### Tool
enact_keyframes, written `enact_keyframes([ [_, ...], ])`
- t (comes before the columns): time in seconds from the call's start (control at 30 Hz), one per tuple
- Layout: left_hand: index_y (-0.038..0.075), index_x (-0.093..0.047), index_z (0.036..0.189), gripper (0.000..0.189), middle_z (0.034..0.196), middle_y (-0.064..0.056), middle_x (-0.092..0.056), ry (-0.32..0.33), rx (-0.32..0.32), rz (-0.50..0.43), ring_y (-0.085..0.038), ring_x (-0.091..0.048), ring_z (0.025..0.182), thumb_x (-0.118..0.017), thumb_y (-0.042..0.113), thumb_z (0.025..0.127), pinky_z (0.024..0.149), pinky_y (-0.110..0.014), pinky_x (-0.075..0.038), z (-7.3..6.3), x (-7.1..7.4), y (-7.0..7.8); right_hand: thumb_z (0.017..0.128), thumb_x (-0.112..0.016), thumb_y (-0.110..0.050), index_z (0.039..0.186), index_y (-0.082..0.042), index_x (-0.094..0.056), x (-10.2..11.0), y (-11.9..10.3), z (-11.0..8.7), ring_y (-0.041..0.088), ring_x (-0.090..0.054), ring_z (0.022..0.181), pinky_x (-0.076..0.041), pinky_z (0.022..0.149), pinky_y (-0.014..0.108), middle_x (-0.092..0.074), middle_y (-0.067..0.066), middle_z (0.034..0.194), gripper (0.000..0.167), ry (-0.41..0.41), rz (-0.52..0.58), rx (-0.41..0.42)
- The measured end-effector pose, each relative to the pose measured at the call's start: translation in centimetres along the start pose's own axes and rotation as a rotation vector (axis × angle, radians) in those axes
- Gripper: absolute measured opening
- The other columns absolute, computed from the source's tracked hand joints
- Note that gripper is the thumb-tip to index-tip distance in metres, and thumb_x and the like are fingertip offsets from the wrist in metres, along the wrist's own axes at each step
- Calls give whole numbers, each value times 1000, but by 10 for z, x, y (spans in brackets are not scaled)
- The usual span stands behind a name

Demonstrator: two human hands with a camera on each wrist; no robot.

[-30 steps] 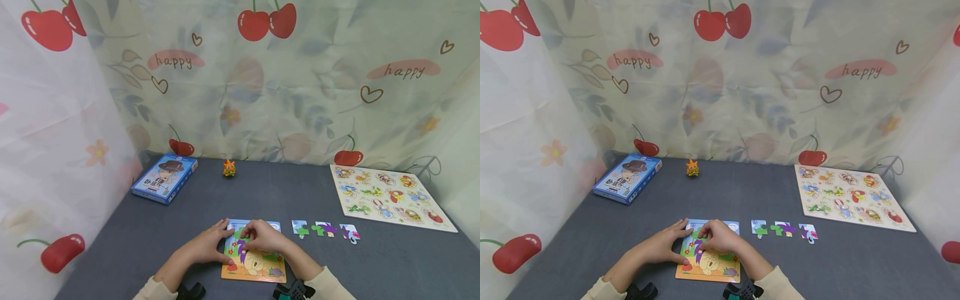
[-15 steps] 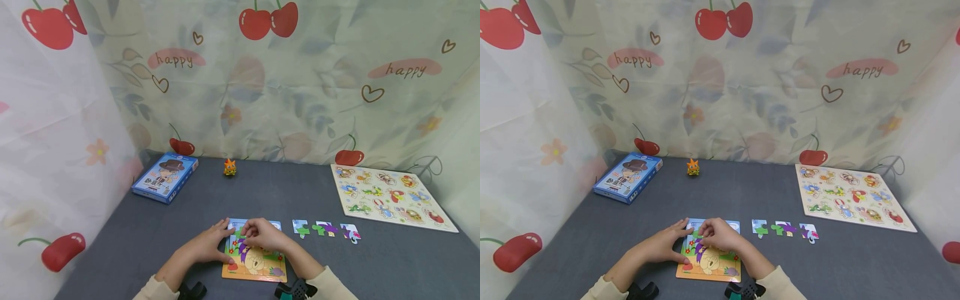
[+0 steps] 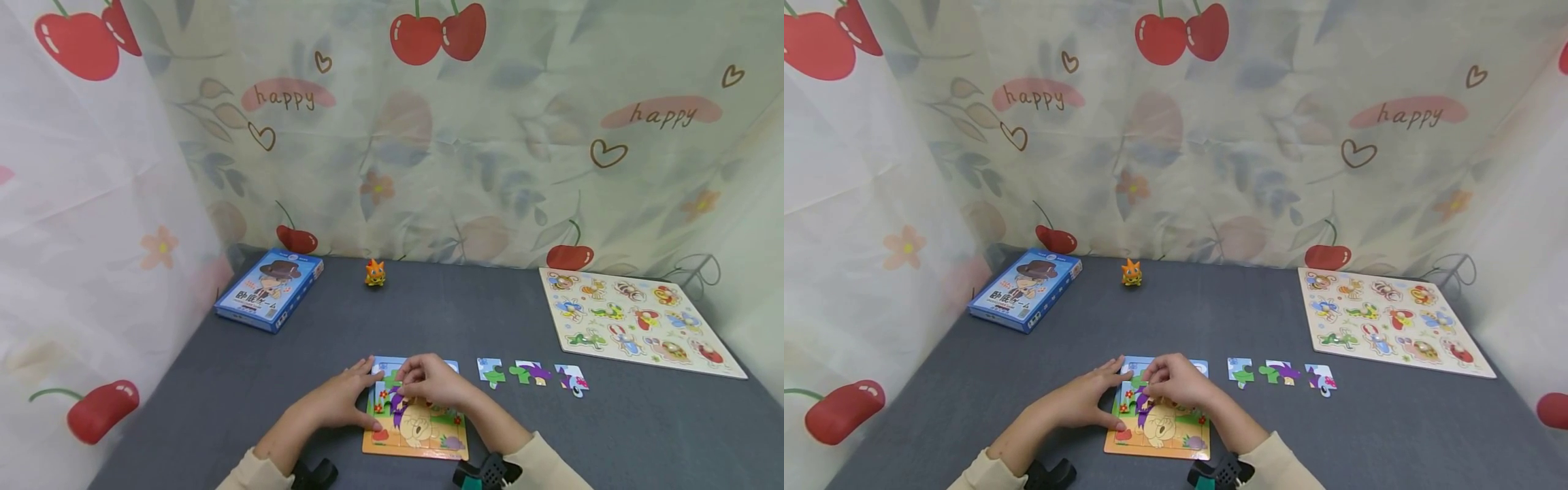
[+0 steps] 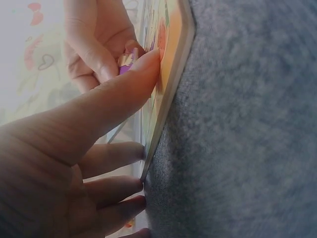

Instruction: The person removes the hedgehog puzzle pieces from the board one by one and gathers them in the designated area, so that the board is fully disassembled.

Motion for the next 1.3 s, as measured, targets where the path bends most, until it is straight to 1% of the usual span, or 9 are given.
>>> enact_keyframes([
  [0.13, 13, -40, 142, 82, 155, -14, -17, 1, -3, 4, -34, -14, 143, -75, 44, 74, 110, -58, -22, -1, 0, 1, 86, -65, -9, 96, 3, -63, 4, 1, -2, 12, -46, 53, -40, 47, 23, -65, 7, 72, 15, 12, 33, -7],
  [0.33, 13, -40, 142, 83, 155, -14, -18, 3, 9, 7, -35, -15, 143, -75, 44, 74, 110, -57, -23, -1, 0, 2, 86, -66, -11, 95, 3, -63, 17, 3, -10, 12, -49, 58, -42, 52, 25, -65, 7, 74, 17, 44, 22, -24],
  [0.47, 14, -41, 142, 82, 155, -14, -19, 3, 19, 11, -35, -15, 143, -75, 45, 74, 110, -57, -23, -2, 0, 3, 86, -66, -12, 95, 3, -64, 26, 5, -18, 13, -51, 61, -46, 56, 27, -63, 5, 72, 18, 62, 17, -38],
  [0.63, 14, -41, 142, 82, 155, -14, -19, 4, 12, 14, -34, -15, 143, -75, 44, 74, 110, -57, -22, -2, -1, 3, 86, -66, -14, 97, 2, -63, 40, 11, -29, 12, -51, 61, -46, 56, 27, -62, 1, 71, 20, 83, 7, -45],
  [0.77, 14, -41, 142, 82, 156, -13, -18, 7, 13, 8, -34, -14, 144, -75, 44, 74, 110, -58, -22, -2, -1, 2, 86, -67, -17, 98, 3, -63, 51, 16, -39, 14, -53, 65, -47, 57, 27, -65, 4, 74, 23, 114, -1, -55],
  [0.93, 15, -40, 142, 82, 156, -13, -18, 7, 14, 11, -33, -14, 144, -75, 45, 74, 111, -57, -21, 0, -2, 0, 86, -67, -19, 100, 4, -62, 65, 22, -51, 16, -57, 71, -50, 61, 27, -67, 7, 79, 27, 155, -4, -79],
  [1.2, 15, -40, 142, 83, 156, -12, -18, 4, 15, 13, -33, -14, 144, -75, 46, 74, 111, -57, -21, 2, -3, -1, 87, -66, -22, 104, 4, -62, 82, 32, -69, 14, -55, 70, -49, 62, 27, -66, 2, 79, 31, 175, 8, -162],
  [1.3, 15, -40, 142, 83, 156, -12, -17, 2, 15, 12, -32, -14, 144, -75, 46, 74, 111, -56, -21, 2, -3, -1, 86, -67, -23, 104, 4, -62, 88, 37, -77, 13, -54, 68, -48, 60, 26, -67, 1, 78, 33, 181, 6, -176],
])
Point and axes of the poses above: each hand's wrist, its own z-axis towards the middle knuckle, its own x-axis out of the back of the hand, y = z × x, the point moved 2 cm from there along z, towards the middle knuckle
